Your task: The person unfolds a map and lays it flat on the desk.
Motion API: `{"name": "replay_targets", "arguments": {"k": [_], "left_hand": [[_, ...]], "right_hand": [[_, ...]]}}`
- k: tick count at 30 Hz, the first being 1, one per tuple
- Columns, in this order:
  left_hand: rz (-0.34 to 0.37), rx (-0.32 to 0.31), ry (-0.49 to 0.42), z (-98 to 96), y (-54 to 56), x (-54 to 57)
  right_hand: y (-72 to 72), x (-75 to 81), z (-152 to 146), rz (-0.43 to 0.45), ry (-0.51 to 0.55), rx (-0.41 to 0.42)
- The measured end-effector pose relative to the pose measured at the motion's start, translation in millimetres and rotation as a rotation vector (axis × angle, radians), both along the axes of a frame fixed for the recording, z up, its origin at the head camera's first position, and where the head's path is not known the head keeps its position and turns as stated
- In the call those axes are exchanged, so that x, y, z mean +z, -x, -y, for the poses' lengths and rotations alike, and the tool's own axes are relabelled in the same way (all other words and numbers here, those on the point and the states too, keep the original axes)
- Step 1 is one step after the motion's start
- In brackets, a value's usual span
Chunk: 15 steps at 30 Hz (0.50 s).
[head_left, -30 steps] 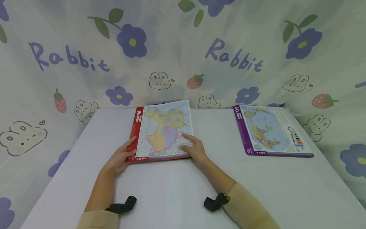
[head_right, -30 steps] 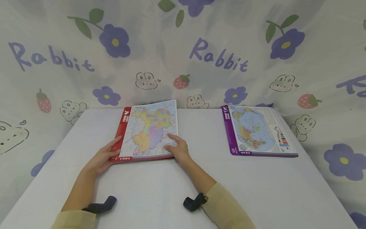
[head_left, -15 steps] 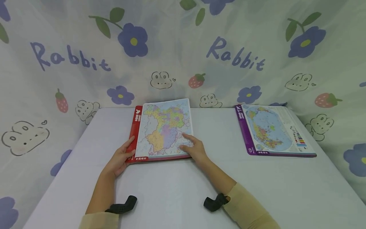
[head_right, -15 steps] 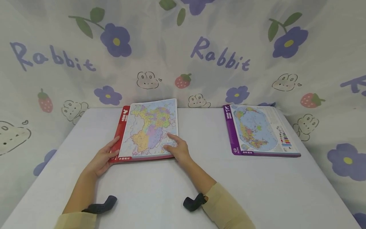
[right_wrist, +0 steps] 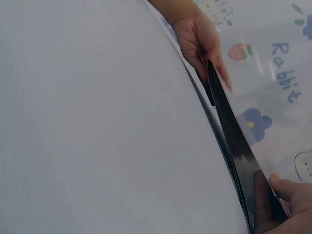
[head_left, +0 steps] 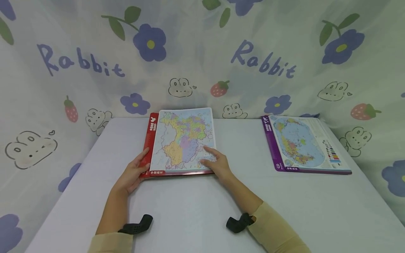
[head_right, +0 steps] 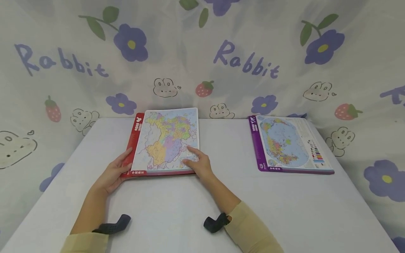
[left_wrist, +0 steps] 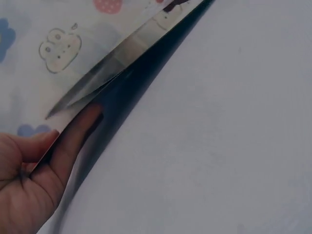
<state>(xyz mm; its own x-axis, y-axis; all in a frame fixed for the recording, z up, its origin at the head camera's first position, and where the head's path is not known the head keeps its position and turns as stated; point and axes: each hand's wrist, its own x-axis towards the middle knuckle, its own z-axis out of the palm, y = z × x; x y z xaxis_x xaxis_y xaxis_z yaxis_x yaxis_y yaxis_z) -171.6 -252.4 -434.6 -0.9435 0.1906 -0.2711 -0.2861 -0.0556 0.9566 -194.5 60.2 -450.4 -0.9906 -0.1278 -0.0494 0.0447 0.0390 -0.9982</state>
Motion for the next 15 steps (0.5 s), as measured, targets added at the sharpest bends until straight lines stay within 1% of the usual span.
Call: {"name": "replay_targets", "arguments": {"k": [1, 8, 11, 15], "left_hand": [[0.001, 0.008, 0.010, 1.5, 0.3, -0.2], [-0.015, 0.045, 0.077, 13.2, 1.8, 0.3], [-0.003, 0.065, 0.080, 16.8, 1.8, 1.6], [0.007, 0.076, 0.055, 21.0, 0.9, 3.5]], "right_hand": [[2.1, -4.0, 0.1, -0.001, -0.002, -0.009], [2.4, -0.1, -1.3, 0.045, 0.030, -0.041], [3.0, 2.5, -2.2, 0.061, 0.039, -0.040], [5.1, 8.5, -5.3, 0.093, 0.020, -0.038]]}}
